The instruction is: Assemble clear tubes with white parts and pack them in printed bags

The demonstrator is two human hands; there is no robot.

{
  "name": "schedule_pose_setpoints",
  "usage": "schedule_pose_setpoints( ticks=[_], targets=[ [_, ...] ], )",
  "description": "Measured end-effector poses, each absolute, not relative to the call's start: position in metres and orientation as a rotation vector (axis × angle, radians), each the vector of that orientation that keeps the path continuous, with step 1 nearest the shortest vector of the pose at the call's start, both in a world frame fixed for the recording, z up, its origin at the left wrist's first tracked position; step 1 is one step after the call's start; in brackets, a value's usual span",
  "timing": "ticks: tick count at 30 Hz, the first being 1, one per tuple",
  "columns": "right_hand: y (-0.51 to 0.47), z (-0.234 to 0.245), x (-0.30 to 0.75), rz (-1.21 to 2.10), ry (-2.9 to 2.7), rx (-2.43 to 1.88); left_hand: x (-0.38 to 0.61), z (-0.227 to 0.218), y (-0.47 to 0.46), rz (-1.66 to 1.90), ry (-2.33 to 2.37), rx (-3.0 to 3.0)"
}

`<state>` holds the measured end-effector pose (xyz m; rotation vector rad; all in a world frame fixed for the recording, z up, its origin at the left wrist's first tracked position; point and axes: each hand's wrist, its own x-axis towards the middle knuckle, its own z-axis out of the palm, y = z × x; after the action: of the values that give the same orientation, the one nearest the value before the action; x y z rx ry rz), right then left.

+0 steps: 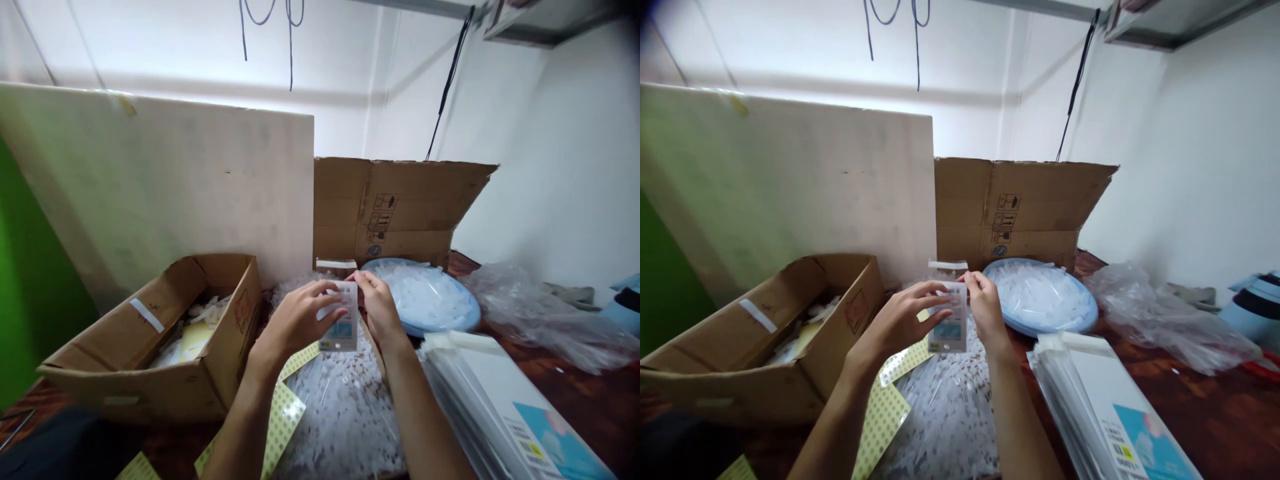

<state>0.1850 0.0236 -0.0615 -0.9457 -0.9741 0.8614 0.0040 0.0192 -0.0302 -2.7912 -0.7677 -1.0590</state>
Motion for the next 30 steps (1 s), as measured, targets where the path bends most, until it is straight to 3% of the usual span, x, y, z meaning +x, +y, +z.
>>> schedule_pose_setpoints(
  ticks=[10, 23, 30],
  targets=[
    [0.016, -0.058, 0.162, 0.503, -1.533, -1.022, 0.002, -0.042, 0.034, -1.436, -1.078, -2.64],
    [0.009, -0.056, 0.159, 0.215, -1.8, -1.215, -0.001, -0.043, 0.034, -0.843, -1.193, -2.546],
    [0.006, -0.053, 0.159, 0.278, -1.828, -1.198, -0.002, -0.042, 0.036, -1.05, -1.206, -2.564]
  ],
)
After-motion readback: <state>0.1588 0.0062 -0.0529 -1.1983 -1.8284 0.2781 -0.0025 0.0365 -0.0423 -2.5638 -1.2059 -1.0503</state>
